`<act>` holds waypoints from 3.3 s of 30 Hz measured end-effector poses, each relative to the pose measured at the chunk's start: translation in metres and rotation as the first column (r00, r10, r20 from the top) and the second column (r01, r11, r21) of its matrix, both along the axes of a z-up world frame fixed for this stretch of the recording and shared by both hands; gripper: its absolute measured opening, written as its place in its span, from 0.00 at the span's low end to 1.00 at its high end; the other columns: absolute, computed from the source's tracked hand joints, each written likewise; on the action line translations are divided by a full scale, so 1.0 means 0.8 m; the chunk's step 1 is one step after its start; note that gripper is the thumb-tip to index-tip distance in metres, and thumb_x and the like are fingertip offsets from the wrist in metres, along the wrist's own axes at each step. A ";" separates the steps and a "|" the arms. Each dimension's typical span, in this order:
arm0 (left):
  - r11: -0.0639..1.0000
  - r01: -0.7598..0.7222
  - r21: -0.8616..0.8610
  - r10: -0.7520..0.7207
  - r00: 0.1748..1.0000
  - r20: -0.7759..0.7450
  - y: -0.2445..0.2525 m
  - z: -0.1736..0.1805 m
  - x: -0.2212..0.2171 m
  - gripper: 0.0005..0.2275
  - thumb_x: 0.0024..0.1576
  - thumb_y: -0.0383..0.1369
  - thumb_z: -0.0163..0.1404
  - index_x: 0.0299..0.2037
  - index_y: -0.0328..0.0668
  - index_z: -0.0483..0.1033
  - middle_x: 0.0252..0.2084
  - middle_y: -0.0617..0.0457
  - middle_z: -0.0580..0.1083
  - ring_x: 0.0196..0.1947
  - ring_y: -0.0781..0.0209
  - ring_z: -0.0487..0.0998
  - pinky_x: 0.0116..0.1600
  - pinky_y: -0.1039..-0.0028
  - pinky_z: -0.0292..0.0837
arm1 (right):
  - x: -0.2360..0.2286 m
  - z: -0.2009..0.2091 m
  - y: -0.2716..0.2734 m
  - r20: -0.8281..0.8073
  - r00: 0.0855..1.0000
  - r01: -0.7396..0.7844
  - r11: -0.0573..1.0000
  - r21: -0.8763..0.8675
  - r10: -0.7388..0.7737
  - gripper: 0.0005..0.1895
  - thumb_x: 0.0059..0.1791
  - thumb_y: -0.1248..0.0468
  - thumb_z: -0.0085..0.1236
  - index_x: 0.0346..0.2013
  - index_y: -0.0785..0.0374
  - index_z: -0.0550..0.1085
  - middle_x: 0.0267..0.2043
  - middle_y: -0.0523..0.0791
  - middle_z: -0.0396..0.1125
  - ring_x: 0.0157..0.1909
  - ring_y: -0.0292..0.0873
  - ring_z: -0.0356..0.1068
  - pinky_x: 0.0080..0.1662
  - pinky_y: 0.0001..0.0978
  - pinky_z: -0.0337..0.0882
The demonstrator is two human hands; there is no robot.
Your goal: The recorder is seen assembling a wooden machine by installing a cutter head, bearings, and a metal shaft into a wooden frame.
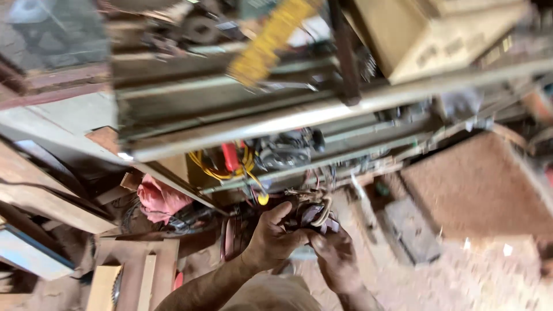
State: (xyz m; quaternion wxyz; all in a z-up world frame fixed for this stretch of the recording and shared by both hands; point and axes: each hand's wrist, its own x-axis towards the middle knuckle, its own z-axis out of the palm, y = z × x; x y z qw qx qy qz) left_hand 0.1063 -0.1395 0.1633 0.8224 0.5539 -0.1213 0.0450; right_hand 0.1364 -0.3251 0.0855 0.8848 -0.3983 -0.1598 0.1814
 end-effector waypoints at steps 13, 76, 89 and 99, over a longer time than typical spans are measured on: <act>0.735 0.264 0.625 -0.208 0.964 -0.163 -0.068 -0.075 -0.030 0.07 0.55 0.27 0.63 0.39 0.35 0.79 0.34 0.50 0.82 0.27 0.67 0.82 0.28 0.75 0.79 | -0.101 -0.047 -0.087 -0.313 0.913 0.250 0.965 -0.073 -0.260 0.17 0.53 0.68 0.62 0.56 0.71 0.75 0.51 0.51 0.75 0.51 0.44 0.74 0.55 0.40 0.73; -0.058 0.998 0.007 -0.687 -0.035 -0.726 -0.477 -0.109 -0.259 0.04 0.52 0.23 0.52 0.31 0.41 0.71 0.33 0.58 0.72 0.36 0.72 0.73 0.43 0.78 0.70 | -0.553 -0.117 -0.325 -0.426 -0.013 0.813 0.238 -0.531 -0.905 0.16 0.49 0.71 0.64 0.51 0.73 0.76 0.43 0.47 0.76 0.40 0.38 0.75 0.43 0.30 0.77; -0.080 0.996 -0.038 -0.933 -0.089 -0.349 -0.437 -0.160 -0.155 0.09 0.65 0.28 0.53 0.52 0.38 0.81 0.40 0.54 0.80 0.38 0.64 0.79 0.47 0.67 0.81 | -0.530 -0.090 -0.356 -0.382 0.298 0.832 0.434 -0.345 -0.875 0.20 0.47 0.69 0.66 0.52 0.70 0.73 0.50 0.50 0.76 0.51 0.43 0.77 0.56 0.37 0.77; 0.168 0.848 0.503 -0.884 0.355 -0.304 -0.485 -0.287 -0.187 0.07 0.62 0.29 0.55 0.32 0.38 0.77 0.28 0.54 0.75 0.31 0.72 0.72 0.36 0.75 0.70 | -0.542 -0.102 -0.339 -0.307 0.448 0.619 0.539 -0.571 -0.839 0.16 0.47 0.71 0.65 0.49 0.72 0.74 0.42 0.50 0.75 0.42 0.40 0.74 0.45 0.31 0.75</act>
